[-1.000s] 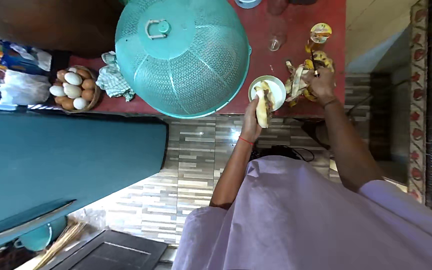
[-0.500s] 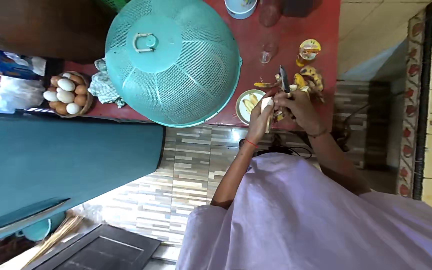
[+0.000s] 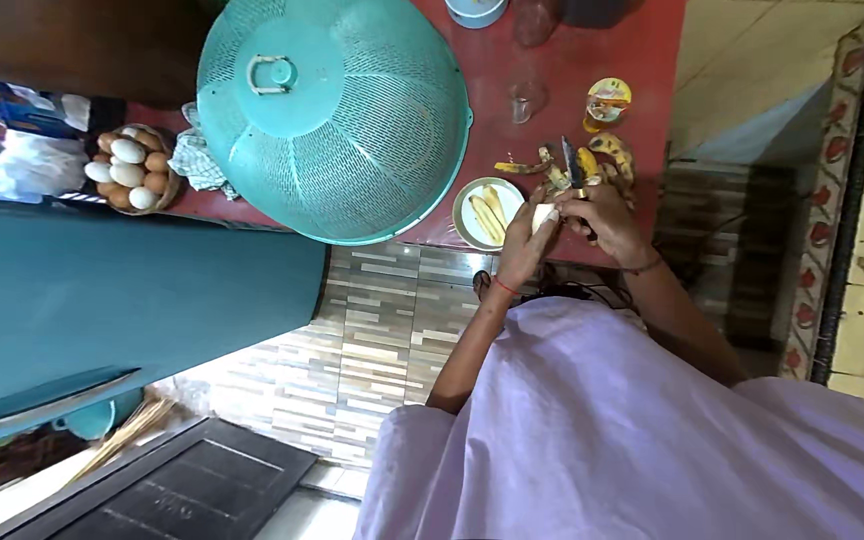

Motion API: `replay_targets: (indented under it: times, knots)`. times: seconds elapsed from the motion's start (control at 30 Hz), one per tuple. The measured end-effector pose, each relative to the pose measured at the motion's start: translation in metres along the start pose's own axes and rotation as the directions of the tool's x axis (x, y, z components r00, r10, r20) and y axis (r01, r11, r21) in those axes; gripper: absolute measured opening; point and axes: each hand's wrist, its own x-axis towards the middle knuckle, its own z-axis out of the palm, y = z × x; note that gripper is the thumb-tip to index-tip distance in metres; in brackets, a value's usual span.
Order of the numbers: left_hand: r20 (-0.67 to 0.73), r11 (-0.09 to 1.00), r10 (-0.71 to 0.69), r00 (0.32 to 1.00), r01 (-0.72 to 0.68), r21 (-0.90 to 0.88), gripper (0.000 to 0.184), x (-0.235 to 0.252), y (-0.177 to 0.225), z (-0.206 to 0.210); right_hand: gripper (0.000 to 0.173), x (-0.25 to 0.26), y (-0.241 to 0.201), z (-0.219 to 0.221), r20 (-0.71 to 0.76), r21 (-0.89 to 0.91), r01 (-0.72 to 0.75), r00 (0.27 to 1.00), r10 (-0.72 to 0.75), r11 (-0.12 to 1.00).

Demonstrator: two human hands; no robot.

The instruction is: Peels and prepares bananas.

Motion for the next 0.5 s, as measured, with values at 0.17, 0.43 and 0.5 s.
replay_targets:
  times: [0.17, 0.43, 0.5]
  knots:
    - [-0.009, 0.999, 0.036, 0.999, -0.037, -0.034, 0.049, -0.001, 0.000, -0.001, 0.011, -0.001, 0.002, 0.004, -0.035, -0.011, -0.008, 0.999, 0.008, 1.000]
    - [-0.014, 0.996, 0.093, 0.996, -0.093, 0.008, 0.053, -0.003, -0.003, -0.003, 0.017, -0.009, -0.001, -0.001, 0.023, 0.082, 0.007, 1.000, -0.009, 0.997]
    - [0.004, 0.994, 0.106, 0.994, -0.106, 0.031, 0.053, -0.005, -0.003, -0.004, 0.011, -0.012, -0.005, 0.001, 0.011, 0.017, 0.011, 1.000, -0.011, 1.000]
